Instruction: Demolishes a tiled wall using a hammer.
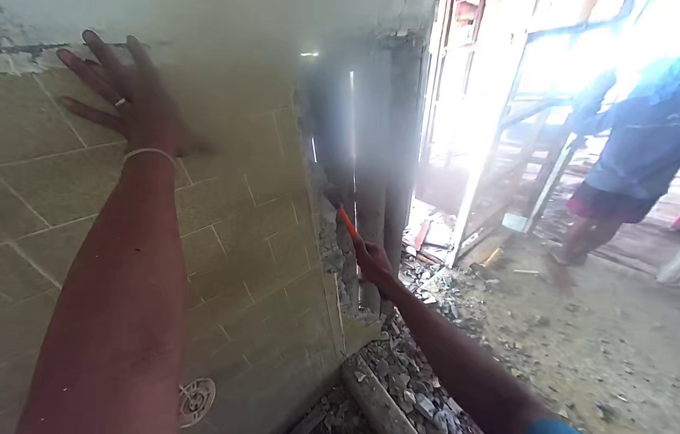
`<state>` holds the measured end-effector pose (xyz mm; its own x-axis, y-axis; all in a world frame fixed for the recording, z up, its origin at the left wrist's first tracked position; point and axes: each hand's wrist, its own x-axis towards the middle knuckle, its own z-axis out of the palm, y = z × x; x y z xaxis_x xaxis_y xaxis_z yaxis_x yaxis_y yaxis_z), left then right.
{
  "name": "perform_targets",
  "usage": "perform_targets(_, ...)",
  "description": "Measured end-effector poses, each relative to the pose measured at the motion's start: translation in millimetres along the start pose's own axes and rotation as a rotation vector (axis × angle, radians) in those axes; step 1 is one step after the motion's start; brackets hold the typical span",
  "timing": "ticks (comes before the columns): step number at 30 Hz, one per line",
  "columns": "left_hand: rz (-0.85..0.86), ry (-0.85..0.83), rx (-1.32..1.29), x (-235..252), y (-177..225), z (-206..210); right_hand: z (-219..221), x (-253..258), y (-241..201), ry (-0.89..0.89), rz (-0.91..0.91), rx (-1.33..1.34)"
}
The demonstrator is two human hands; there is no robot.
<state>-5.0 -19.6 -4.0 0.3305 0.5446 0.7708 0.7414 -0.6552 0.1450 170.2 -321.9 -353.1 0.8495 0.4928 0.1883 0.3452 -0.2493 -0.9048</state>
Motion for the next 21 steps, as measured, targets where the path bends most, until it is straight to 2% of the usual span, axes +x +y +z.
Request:
perform_targets(3, 0.016, 0.018, 0.000, 3, -5, 8, -33, -11, -66, 0.031, -0.267, 0.059)
perform_targets(8, 0.024, -0.010, 0.006, 4, -5, 9, -84, -9, -176, 0.217, -1.125, 0.381)
perform_targets(9, 0.018, -0.017, 0.010, 4, -4, 9, -90, -9, -194, 0.234, -1.231, 0.484)
perform_targets(11, 0.023, -0.026, 0.022, 5, -3, 10, -89, -12, -207, 0.311, -1.296, 0.612)
perform_targets(12, 0.028, -0.037, 0.008, 3, -4, 9, -79, -8, -197, 0.351, -1.252, 0.628)
perform_targets(14, 0.076, -0.049, -0.031, 3, -11, 8, -43, 8, -132, 0.294, -0.980, 0.579)
perform_targets(16, 0.125, -0.130, -0.117, 6, -17, 10, 3, 22, -46, 0.227, -0.528, 0.318)
perform_targets(18, 0.219, -0.157, -0.174, 31, -39, 59, 34, 31, 20, 0.094, 0.066, 0.232)
perform_targets(19, 0.244, -0.139, -0.206, 52, -50, 83, 42, 41, 29, 0.074, 0.248, 0.279)
perform_targets(21, 0.212, -0.188, -0.215, 93, -69, 114, 49, 40, 37, 0.072, 0.456, 0.447)
